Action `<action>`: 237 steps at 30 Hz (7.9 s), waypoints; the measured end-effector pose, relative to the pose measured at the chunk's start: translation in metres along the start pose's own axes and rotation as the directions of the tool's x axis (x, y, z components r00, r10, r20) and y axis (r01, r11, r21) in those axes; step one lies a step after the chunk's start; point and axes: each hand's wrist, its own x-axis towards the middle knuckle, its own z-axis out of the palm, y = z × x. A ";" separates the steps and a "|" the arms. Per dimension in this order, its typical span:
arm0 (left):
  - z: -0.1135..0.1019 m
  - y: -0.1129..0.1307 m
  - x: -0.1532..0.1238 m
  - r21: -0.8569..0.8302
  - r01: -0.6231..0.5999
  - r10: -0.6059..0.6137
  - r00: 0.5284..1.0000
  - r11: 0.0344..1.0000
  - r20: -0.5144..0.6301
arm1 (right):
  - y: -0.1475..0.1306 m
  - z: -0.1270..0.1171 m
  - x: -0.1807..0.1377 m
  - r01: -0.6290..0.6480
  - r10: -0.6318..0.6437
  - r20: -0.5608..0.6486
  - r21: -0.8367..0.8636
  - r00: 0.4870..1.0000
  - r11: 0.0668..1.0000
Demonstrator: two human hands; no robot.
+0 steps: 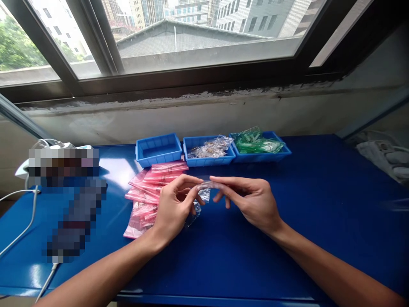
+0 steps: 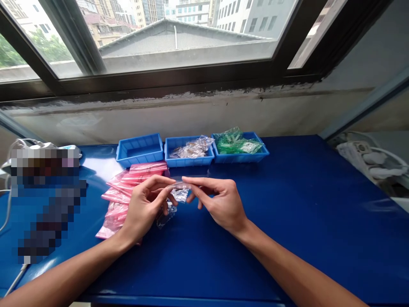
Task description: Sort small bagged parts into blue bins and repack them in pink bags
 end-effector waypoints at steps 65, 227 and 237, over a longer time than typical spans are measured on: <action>0.000 0.001 0.000 0.162 0.028 -0.035 0.999 0.986 0.041 | -0.005 -0.003 0.009 -0.161 0.154 0.166 0.031 0.974 0.986; 0.000 0.008 0.001 0.116 -0.013 0.010 1.000 0.993 0.027 | -0.004 -0.005 0.008 -0.223 0.193 0.210 0.130 0.958 0.966; -0.001 0.006 0.002 0.120 -0.034 0.031 0.999 0.992 0.034 | 0.000 -0.007 0.008 -0.242 0.200 0.269 0.135 0.942 0.961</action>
